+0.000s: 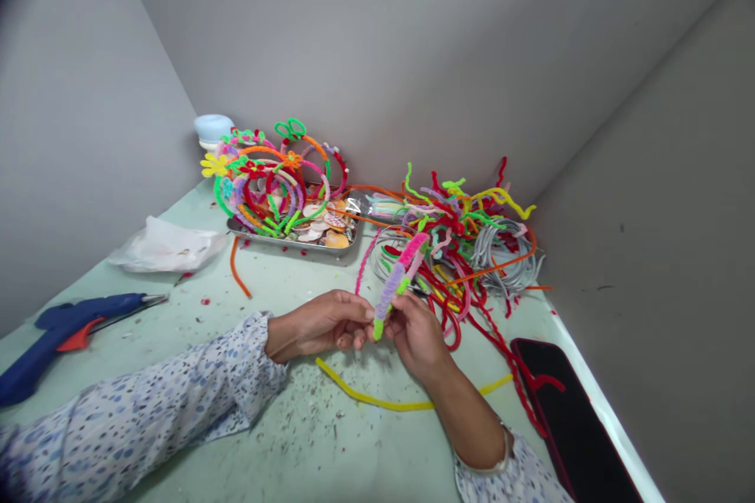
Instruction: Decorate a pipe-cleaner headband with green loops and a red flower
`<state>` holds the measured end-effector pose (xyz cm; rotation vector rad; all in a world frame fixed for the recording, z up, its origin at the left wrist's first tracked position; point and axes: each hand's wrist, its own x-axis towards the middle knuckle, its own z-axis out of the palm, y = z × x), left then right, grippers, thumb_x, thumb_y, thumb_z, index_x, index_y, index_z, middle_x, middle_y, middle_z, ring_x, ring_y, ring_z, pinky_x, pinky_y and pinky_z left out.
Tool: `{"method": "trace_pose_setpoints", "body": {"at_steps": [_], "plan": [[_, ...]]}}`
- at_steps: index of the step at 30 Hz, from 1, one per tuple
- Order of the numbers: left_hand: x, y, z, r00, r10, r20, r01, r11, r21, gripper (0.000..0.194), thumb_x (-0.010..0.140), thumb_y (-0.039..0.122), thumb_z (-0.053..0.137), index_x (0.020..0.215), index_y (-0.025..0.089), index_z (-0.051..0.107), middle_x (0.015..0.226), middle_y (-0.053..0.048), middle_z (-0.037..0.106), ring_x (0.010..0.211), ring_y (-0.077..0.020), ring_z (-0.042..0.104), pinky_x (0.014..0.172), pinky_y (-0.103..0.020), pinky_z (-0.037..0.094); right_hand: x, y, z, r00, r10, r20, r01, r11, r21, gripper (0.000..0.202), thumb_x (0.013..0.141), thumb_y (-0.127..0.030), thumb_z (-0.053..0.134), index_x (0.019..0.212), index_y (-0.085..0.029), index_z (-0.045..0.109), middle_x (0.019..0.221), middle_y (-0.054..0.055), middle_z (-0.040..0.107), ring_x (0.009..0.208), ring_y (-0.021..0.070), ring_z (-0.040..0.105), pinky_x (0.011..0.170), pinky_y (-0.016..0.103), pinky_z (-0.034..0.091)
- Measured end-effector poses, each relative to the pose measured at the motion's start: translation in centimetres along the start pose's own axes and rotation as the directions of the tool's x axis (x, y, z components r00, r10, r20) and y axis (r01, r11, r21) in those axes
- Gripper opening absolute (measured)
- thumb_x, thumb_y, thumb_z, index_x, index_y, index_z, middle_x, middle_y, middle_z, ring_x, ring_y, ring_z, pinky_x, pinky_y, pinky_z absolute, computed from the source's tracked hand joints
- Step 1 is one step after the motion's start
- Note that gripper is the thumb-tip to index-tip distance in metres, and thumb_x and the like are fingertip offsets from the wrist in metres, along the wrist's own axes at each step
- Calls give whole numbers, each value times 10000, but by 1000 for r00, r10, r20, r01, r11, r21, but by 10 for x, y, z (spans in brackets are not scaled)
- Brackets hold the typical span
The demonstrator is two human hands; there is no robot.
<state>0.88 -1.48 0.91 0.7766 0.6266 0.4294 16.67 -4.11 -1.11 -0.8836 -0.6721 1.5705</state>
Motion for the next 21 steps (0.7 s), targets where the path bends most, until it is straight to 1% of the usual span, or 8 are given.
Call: {"method": "trace_pose_setpoints", "body": {"at_steps": [5,10,13,16,18,21], "plan": [[1,-1,-1,1000,-1,13,1,1000,-26,126,709,190,671,724,71,633,675,-62,672,467,-71,591,344,-121,349,0,-1,1,1000,22,-1,-22,1000,15,157,700,-267,658,625,-180,552,508,-22,545,451,122,532,385,216,349],[1,-1,-1,1000,-4,10,4,1000,-20,139,712,201,667,723,66,638,675,-57,666,468,-66,587,344,-122,345,-1,-2,3,1000,23,10,-23,1000,11,155,706,-279,662,636,-178,567,518,-20,551,441,119,522,389,223,368],[1,-1,-1,1000,-7,15,7,1000,-30,140,722,203,650,718,64,634,672,-56,656,472,-65,586,341,-116,339,-1,-2,4,1000,13,13,-13,1000,0,141,722,-284,654,656,-176,591,553,-12,572,460,116,525,404,223,390],[1,0,-1,1000,2,2,-2,997,-73,112,722,191,633,718,80,620,646,-43,632,471,-77,584,360,-133,366,-1,-1,3,1000,-26,1,26,1000,4,115,714,-270,671,680,-173,621,555,-19,569,463,102,514,404,206,385],[1,1,0,999,32,-24,-35,994,-103,98,718,181,627,740,86,618,648,-37,620,470,-74,571,380,-142,380,0,0,2,998,-66,-19,66,998,11,114,708,-272,688,696,-172,634,550,-22,570,469,95,510,405,194,386],[2,1,1,983,151,-102,-161,982,-98,109,693,143,629,794,103,613,633,-8,588,454,-54,527,403,-143,374,0,2,0,991,-119,-55,119,993,4,134,723,-294,699,722,-173,642,573,-11,598,509,95,527,429,182,413]]}}
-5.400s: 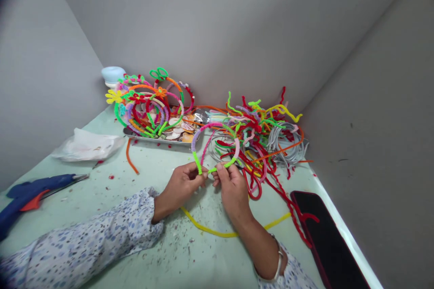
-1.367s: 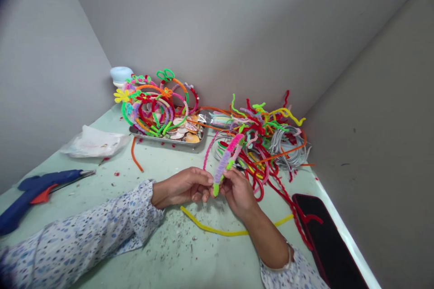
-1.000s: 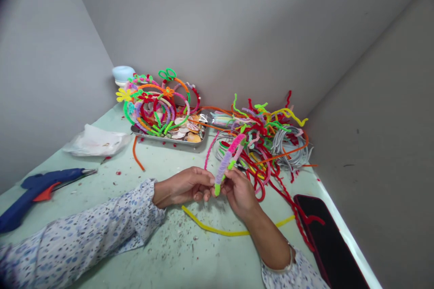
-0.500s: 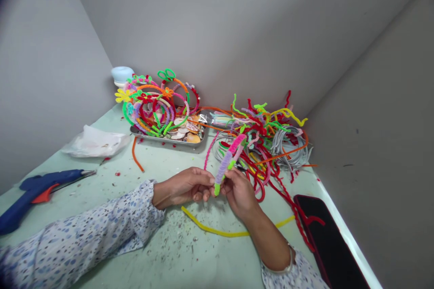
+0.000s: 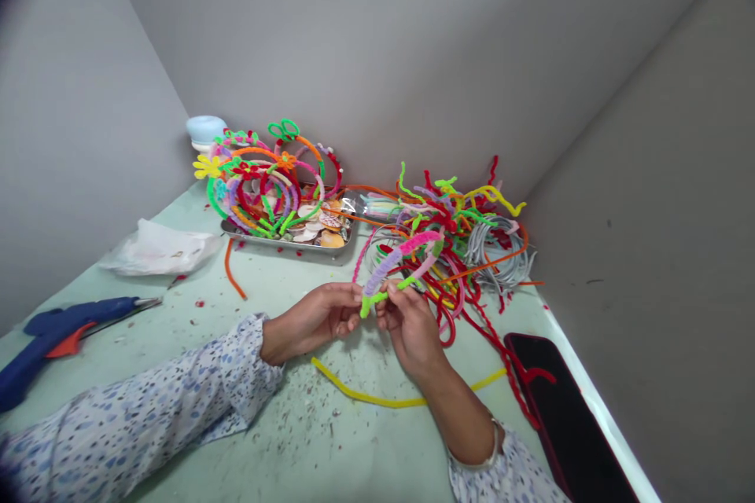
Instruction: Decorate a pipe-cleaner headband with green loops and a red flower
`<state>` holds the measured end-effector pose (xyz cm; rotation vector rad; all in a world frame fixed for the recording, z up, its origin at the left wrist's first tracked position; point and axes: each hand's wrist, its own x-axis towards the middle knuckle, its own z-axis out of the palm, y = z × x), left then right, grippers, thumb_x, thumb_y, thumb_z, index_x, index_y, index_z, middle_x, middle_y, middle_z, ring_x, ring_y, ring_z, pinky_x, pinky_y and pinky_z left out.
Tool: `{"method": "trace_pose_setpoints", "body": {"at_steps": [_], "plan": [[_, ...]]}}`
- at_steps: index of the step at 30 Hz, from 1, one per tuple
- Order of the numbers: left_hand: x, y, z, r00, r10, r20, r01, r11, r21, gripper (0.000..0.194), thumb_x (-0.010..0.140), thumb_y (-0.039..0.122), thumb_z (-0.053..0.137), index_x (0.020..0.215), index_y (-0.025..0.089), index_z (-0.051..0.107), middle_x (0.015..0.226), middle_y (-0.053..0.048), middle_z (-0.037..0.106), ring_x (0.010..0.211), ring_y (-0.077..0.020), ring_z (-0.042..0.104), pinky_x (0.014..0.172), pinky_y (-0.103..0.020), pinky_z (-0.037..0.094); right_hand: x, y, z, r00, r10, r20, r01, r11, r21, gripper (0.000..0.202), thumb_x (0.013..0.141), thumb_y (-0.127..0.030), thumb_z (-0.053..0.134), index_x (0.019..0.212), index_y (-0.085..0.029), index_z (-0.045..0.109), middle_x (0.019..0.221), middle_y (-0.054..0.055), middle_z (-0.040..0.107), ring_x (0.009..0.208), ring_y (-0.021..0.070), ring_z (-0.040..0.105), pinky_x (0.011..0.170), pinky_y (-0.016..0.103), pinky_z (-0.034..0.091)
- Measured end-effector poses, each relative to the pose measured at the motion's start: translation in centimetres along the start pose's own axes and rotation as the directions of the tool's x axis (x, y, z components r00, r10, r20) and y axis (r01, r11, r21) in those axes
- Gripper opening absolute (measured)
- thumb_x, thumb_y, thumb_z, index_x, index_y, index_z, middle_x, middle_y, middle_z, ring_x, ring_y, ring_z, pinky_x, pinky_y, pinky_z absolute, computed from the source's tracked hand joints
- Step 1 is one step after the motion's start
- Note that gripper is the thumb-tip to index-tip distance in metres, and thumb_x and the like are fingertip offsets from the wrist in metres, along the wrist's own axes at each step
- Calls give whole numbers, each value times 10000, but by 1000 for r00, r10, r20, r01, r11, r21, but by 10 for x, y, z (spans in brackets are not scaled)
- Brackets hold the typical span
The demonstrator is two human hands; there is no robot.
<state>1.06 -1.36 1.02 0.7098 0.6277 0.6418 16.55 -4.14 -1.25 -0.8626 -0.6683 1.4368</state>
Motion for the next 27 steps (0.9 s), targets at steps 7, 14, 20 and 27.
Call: {"method": "trace_pose_setpoints", "body": {"at_steps": [7,14,20,27], "plan": [[0,-2,2,957,272,-97,-246,944,219,194,669,124,643,853,142,583,668,27,556,488,-48,495,464,-172,362,-1,-3,4,996,-61,-70,58,997,-44,203,730,-343,715,805,-171,638,609,-3,626,522,77,524,440,154,416],[0,-3,2,946,317,-75,-254,863,436,213,722,238,644,896,128,591,569,34,544,463,-73,491,455,-191,346,1,-1,4,997,-60,-47,54,992,-116,231,756,-375,687,727,-168,587,614,-11,613,493,64,495,449,160,407],[0,-3,2,951,301,-74,-237,859,454,200,721,240,640,878,129,586,548,30,557,461,-79,503,452,-188,340,3,1,1,997,-67,-42,60,986,-157,238,774,-399,663,756,-173,588,637,-20,607,490,61,491,447,164,396],[-2,-2,4,950,307,-56,-254,865,433,211,711,273,663,848,133,585,562,24,574,467,-82,509,483,-201,379,3,4,-1,993,-109,-35,99,972,-215,244,791,-423,637,760,-185,591,655,-27,597,495,60,487,456,177,393]]}}
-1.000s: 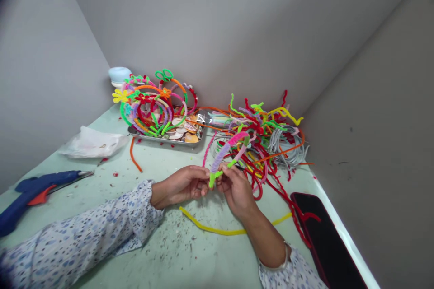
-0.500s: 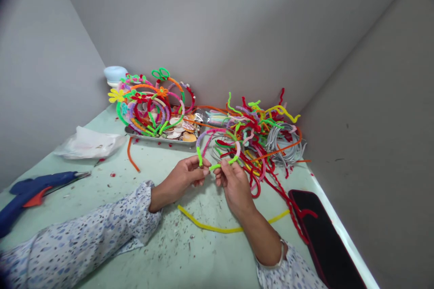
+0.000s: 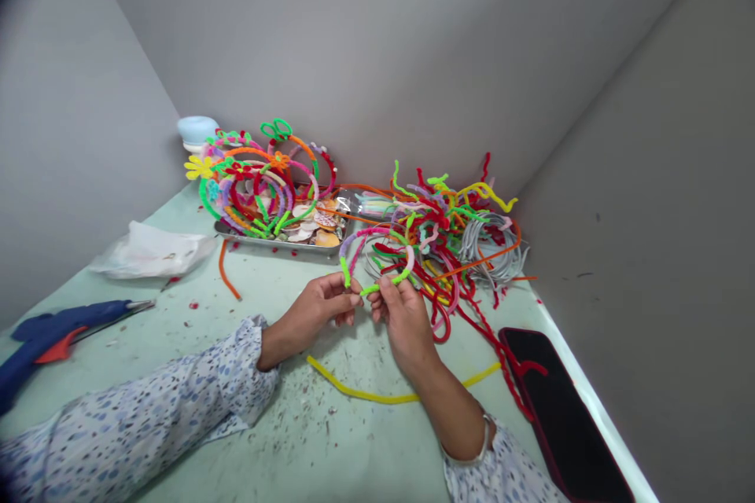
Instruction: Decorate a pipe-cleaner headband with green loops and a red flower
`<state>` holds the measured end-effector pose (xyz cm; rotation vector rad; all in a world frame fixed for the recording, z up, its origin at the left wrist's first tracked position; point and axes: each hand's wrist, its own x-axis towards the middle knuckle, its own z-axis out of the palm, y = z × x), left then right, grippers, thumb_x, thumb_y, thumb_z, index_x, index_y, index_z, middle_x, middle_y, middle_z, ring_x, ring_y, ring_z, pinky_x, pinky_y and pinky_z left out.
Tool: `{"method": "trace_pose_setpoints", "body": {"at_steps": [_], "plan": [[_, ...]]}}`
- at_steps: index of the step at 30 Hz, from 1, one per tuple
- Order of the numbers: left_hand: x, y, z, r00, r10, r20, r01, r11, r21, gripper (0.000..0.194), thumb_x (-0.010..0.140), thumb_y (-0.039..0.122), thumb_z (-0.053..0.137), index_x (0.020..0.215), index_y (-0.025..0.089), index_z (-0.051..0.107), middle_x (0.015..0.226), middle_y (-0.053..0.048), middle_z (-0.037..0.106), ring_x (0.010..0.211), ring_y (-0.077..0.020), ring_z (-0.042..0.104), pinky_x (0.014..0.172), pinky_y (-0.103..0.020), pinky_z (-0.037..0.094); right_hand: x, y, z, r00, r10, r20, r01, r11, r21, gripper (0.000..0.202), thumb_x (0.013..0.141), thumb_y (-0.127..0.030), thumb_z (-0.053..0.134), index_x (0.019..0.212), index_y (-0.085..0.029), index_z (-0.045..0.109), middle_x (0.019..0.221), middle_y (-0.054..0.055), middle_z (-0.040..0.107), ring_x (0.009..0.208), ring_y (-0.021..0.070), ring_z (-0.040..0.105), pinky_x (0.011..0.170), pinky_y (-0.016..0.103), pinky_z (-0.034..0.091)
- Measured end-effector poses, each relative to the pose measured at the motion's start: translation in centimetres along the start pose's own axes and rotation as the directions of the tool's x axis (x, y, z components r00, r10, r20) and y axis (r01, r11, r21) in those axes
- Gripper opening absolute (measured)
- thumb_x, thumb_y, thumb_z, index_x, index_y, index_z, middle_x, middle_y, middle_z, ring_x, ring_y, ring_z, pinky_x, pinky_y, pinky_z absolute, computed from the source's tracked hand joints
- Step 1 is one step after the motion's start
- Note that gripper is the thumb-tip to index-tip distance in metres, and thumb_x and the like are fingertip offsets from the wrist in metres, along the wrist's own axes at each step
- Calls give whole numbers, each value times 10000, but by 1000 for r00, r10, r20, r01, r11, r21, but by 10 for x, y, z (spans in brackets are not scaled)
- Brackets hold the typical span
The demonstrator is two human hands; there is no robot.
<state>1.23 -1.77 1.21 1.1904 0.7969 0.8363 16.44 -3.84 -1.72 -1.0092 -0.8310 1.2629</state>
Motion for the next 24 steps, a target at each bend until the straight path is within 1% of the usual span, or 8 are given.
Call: {"method": "trace_pose_setpoints", "body": {"at_steps": [6,10,12,15,18,22,24], "plan": [[-1,-1,1,999,28,-16,-28,1000,6,289,744,331,654,943,124,627,623,3,601,506,-80,515,476,-194,339,-1,1,0,999,-27,16,28,998,-59,241,802,-424,622,772,-186,601,674,-18,615,515,75,499,481,198,409],[0,-4,0,999,20,-33,-21,999,-42,281,734,361,664,878,120,647,597,6,590,493,-75,500,483,-197,335,-4,-3,2,997,-50,56,49,999,16,224,825,-402,597,898,-193,629,706,1,629,593,107,544,494,206,421],[1,-5,0,999,16,-42,-18,998,-55,289,728,369,670,873,120,644,610,1,592,497,-77,503,480,-195,334,-6,-5,2,998,-46,50,44,998,43,229,820,-400,602,927,-199,630,707,3,629,610,118,552,490,209,424],[2,-7,-1,999,13,-47,-16,998,-59,297,731,369,670,882,116,639,620,-3,591,496,-76,501,476,-191,337,-6,-4,2,999,-46,20,45,998,32,221,805,-406,619,861,-192,629,706,7,625,582,112,535,475,210,419],[3,-9,-1,999,11,-35,-13,999,-52,266,748,351,657,867,115,635,584,6,576,478,-69,484,471,-187,335,-5,-2,2,998,-52,18,51,999,14,214,809,-399,617,802,-185,615,699,6,618,549,98,510,470,207,416],[1,-7,-1,999,3,-37,-5,999,-44,272,747,352,660,879,115,636,568,8,570,478,-69,485,474,-186,338,-4,-1,1,998,-64,18,64,998,9,209,809,-398,617,811,-189,618,699,3,614,581,102,527,479,202,420],[0,-5,0,1000,6,-12,-7,998,-61,295,736,352,675,912,120,635,627,-2,593,511,-73,508,504,-191,363,-4,-2,2,998,-58,13,58,998,22,216,801,-408,622,826,-193,622,698,-1,615,581,103,528,478,203,418]]}}
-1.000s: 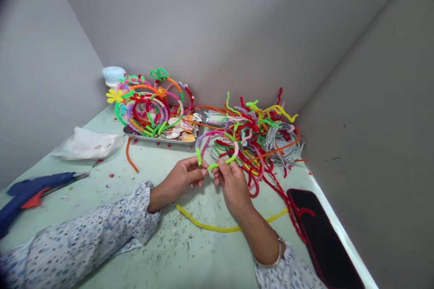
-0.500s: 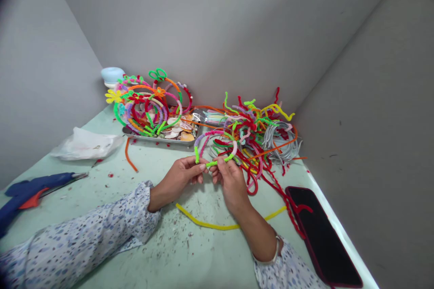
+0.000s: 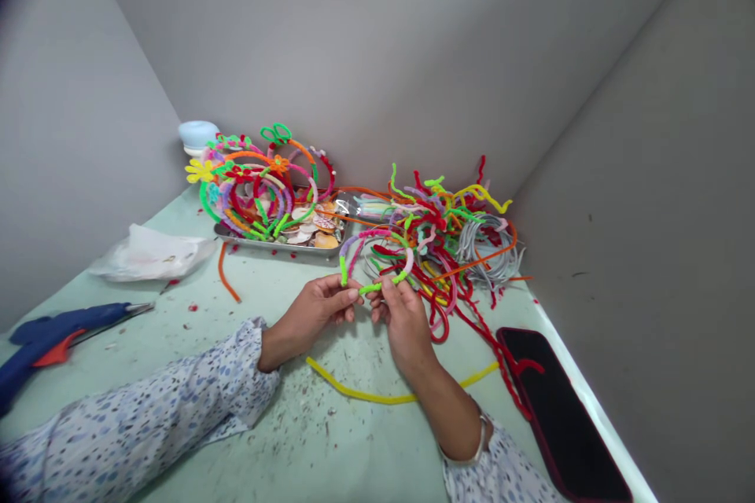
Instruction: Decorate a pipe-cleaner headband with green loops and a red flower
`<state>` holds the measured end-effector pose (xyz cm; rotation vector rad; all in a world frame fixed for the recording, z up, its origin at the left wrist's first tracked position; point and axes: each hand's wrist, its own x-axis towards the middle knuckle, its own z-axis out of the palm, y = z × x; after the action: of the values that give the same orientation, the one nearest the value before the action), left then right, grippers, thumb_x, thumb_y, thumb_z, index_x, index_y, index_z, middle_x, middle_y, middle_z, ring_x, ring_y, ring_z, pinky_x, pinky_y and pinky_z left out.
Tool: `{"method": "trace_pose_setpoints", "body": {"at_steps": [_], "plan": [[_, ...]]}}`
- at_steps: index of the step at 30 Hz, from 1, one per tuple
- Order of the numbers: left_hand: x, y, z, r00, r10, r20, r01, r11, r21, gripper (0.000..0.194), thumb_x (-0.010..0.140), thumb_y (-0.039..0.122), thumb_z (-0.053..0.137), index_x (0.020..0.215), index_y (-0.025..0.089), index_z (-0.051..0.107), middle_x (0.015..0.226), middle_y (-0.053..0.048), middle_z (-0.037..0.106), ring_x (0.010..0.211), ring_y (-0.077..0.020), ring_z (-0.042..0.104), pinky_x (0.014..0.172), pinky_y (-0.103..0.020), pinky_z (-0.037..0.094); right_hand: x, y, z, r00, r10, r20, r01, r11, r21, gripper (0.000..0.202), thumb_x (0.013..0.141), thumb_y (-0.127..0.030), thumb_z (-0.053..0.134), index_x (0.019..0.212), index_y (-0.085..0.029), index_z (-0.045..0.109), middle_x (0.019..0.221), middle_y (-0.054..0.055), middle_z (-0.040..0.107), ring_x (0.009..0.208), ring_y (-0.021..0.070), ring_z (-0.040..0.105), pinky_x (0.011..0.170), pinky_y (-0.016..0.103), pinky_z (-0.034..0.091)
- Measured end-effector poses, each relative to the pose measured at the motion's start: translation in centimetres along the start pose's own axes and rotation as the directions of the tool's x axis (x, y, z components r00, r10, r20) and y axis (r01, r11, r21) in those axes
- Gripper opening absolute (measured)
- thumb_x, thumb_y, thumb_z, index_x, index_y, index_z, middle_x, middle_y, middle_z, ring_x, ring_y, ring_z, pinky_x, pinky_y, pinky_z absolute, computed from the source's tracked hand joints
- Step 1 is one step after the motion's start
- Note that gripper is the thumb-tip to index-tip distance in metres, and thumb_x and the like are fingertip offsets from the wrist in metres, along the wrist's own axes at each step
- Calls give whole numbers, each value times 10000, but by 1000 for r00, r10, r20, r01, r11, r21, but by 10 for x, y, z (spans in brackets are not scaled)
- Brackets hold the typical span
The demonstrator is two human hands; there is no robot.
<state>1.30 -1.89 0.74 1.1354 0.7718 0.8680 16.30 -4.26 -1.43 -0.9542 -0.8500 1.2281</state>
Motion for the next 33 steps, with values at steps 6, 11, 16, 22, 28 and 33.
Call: {"method": "trace_pose_setpoints", "body": {"at_steps": [6,11,16,22,28,33], "plan": [[-2,2,2,999,22,37,-21,1000,-22,332,731,379,674,952,133,648,750,-27,620,563,-85,518,541,-210,377,-3,-2,0,1000,0,29,2,998,-67,239,800,-430,608,861,-199,627,721,3,628,600,119,544,503,226,419],[0,-1,0,1000,27,-16,-26,996,81,280,728,350,678,895,126,673,615,-2,583,536,-89,494,516,-206,351,-5,-3,-1,999,-27,29,31,989,-146,229,809,-420,599,921,-222,622,695,-17,605,575,107,520,521,225,405],[-1,0,0,1000,27,-12,-26,998,54,326,686,345,720,932,139,665,675,-7,606,580,-99,515,551,-217,381,-3,-3,-2,999,-36,-28,32,991,-129,221,800,-437,603,825,-218,605,668,-26,587,529,91,493,517,223,404],[2,5,-2,994,50,-98,-71,973,-221,338,789,419,605,991,154,661,873,-51,626,733,-115,567,676,-232,427,-2,0,-3,998,-16,-65,11,998,-62,213,787,-412,618,815,-203,591,713,-11,604,531,90,497,463,211,405],[7,-1,-5,988,34,-152,-59,985,-160,278,745,365,666,907,140,670,720,-14,595,601,-84,511,602,-210,404,-1,0,-1,998,-26,-58,19,993,-120,204,793,-411,613,823,-210,595,634,-34,558,513,89,483,467,206,395],[4,6,-4,985,43,-168,-78,974,-211,319,756,414,644,925,143,649,762,-26,620,628,-97,546,606,-215,424,-1,1,-3,996,-7,-89,0,997,-83,209,786,-423,609,788,-217,580,616,-41,554,472,90,463,437,211,373]]}}
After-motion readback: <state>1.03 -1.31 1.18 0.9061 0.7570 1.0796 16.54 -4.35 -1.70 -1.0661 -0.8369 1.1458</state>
